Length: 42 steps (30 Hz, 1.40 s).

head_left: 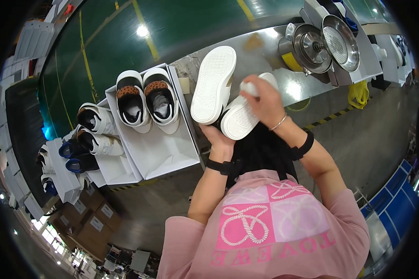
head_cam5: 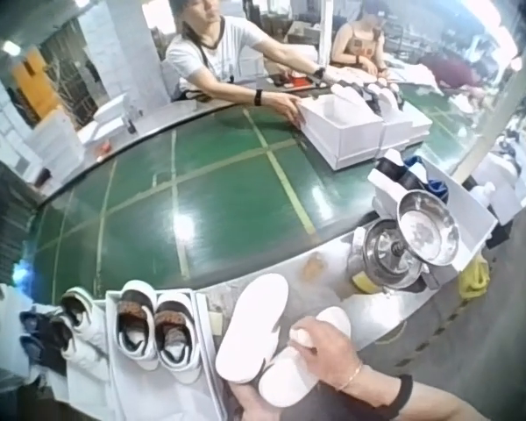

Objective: Cleaning and inspecting the soles of manufactured shoes at a factory workstation.

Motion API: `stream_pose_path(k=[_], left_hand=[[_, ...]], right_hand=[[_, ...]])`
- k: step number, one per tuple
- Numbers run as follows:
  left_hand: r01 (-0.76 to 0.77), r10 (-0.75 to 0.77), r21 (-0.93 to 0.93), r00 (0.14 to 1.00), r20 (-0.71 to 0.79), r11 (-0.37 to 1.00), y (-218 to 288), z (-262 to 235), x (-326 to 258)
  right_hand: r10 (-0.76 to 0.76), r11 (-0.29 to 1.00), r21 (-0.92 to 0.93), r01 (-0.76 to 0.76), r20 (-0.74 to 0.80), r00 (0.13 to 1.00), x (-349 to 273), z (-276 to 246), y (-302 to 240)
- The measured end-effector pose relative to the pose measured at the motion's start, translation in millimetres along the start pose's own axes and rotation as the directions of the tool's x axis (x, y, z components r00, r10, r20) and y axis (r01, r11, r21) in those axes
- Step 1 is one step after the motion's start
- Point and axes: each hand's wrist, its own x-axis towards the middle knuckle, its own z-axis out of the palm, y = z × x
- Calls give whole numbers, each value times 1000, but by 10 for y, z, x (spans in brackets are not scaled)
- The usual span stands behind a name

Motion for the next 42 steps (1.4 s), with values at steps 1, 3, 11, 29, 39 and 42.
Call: stream_pose_path(k=[1, 3, 11, 29, 39, 42], left_hand=[[-5, 5, -8, 1000, -2, 1000, 13, -66, 0], [28, -20, -79, 994, 104, 996, 31, -233, 2], [40, -40, -9, 999, -35, 999, 40, 40, -81], [-232, 42, 714, 961, 273, 660, 262, -549, -476], [89, -64, 245, 992, -109, 965, 190, -579, -353], [54, 30, 368, 975, -220, 928, 172, -612, -349]], right_hand=[[-9, 999, 44, 7, 56, 998, -105, 73, -143], [-161, 979, 145, 141, 134, 978, -234, 130, -565], [50, 999, -5, -50, -1, 999, -22, -45, 176], [-323, 930, 270, 252, 266, 908, -67, 135, -706], [-48, 998, -48, 48, -3, 999, 296, 114, 307], [-155, 987, 42, 153, 72, 985, -86, 106, 18]])
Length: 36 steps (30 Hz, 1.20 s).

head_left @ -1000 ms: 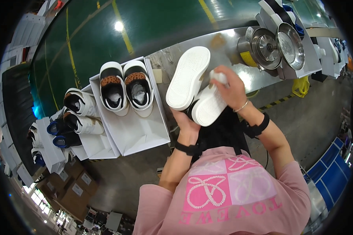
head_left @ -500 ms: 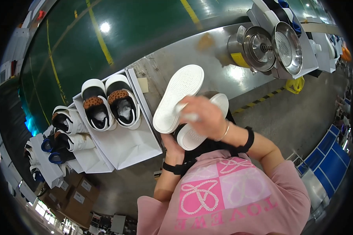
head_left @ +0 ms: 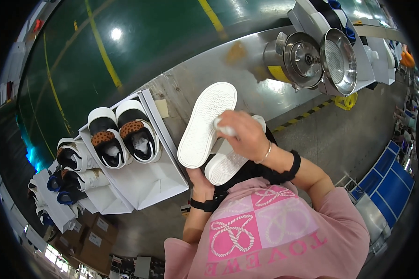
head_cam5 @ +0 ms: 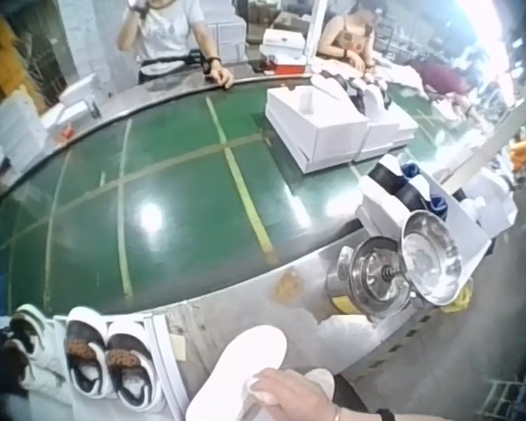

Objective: Cleaning and inspecting the soles of manufactured shoes at a factory workstation.

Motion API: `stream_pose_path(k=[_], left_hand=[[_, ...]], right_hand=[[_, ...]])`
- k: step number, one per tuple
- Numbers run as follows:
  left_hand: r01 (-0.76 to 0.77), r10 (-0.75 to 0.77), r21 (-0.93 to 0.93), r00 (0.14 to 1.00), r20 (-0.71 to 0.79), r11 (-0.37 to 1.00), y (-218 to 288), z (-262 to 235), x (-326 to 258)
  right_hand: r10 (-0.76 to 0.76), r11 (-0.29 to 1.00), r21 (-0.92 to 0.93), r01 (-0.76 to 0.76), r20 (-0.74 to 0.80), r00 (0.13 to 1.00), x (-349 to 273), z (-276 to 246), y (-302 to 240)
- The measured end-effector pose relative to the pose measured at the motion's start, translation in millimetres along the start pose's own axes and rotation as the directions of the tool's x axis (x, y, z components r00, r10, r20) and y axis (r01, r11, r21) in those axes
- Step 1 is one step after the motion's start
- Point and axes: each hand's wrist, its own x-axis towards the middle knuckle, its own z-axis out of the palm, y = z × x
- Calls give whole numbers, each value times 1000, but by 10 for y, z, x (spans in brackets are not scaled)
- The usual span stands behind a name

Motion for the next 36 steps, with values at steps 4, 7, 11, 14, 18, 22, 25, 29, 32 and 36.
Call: stream_pose_path(k=[4, 7, 11, 14, 18, 22, 25, 29, 32, 36], left_hand=[[64, -58, -84, 996, 74, 994, 5, -34, 10], [44, -39, -56, 997, 72, 998, 29, 21, -15], [23, -23, -6, 1000, -8, 1000, 58, 92, -51], [18, -18, -4, 1000, -1, 1000, 40, 17, -30], [3, -4, 22, 999, 38, 1000, 24, -7, -22], [-3, 4, 40, 1000, -13, 999, -12, -35, -12], [35, -29, 63, 994, -102, 997, 45, 102, -66], [102, -107, -145, 994, -26, 984, 16, 91, -30], [84, -83, -62, 996, 16, 995, 45, 84, -11], [76, -80, -89, 996, -40, 993, 6, 66, 60]], right_hand=[[208, 978, 44, -205, -88, 974, 101, -55, 230], [571, 820, 71, -568, -52, 819, 366, -163, 449], [157, 988, 18, -156, -96, 983, 36, -73, 253], [331, 944, 44, -328, -89, 940, 105, -62, 342], [479, 877, -17, -480, -39, 877, 645, -39, 750], [386, 922, -85, -379, 89, 918, 851, 202, 517], [128, 988, 55, -146, 247, 960, 741, 404, 77], [-20, 979, 194, -61, 390, 920, 570, 348, -220], [155, 983, 47, -175, 290, 944, 746, 272, 130], [7, 993, 112, -49, 342, 939, 594, 438, -234]])
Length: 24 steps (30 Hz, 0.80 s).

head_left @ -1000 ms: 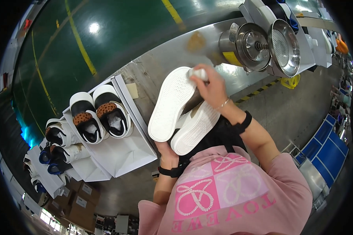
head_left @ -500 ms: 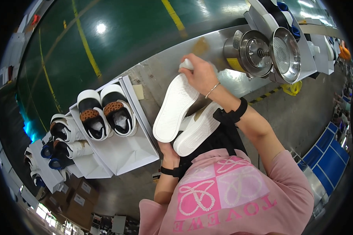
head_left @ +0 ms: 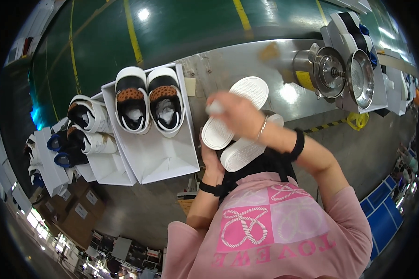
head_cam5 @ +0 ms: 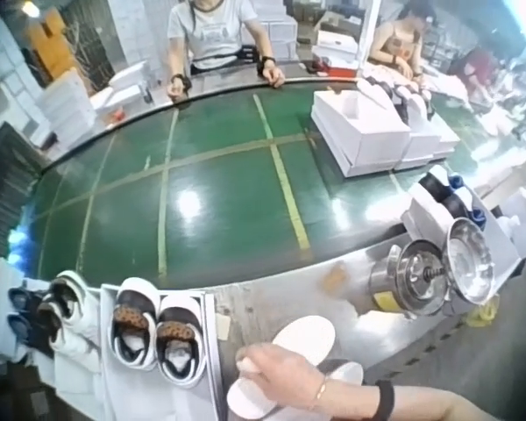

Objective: Cleaning and inspecting the soles of manufactured shoes at a factory workstation.

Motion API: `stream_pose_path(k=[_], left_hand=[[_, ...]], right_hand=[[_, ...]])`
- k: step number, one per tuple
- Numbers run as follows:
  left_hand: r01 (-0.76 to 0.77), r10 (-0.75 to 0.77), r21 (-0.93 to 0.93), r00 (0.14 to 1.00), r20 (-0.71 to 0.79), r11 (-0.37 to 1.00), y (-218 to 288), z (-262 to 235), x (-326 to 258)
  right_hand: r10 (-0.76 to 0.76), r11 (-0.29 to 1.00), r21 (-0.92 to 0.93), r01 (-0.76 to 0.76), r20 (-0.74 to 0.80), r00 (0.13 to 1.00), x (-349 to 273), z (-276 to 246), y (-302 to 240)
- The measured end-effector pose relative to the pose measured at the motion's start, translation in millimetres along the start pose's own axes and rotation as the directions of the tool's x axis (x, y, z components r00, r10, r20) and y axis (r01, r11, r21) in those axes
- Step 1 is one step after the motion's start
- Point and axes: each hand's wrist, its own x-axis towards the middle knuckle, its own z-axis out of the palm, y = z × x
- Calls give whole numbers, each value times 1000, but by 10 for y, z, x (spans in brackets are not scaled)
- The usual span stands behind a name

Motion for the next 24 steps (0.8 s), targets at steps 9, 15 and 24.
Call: stream_pose_path(k=[9, 15, 24], left_hand=[[88, -85, -77, 996, 40, 993, 181, 171, -98], [-139, 147, -76, 982, 116, 987, -10, -16, -88], [13, -3, -95, 995, 104, 995, 48, 32, -44]], right_hand=[[-233, 972, 114, 207, 305, 924, 97, 26, -149], [-456, 886, 119, 448, 393, 798, -177, -114, -347], [-352, 936, 117, 332, 288, 891, -122, 41, -276]])
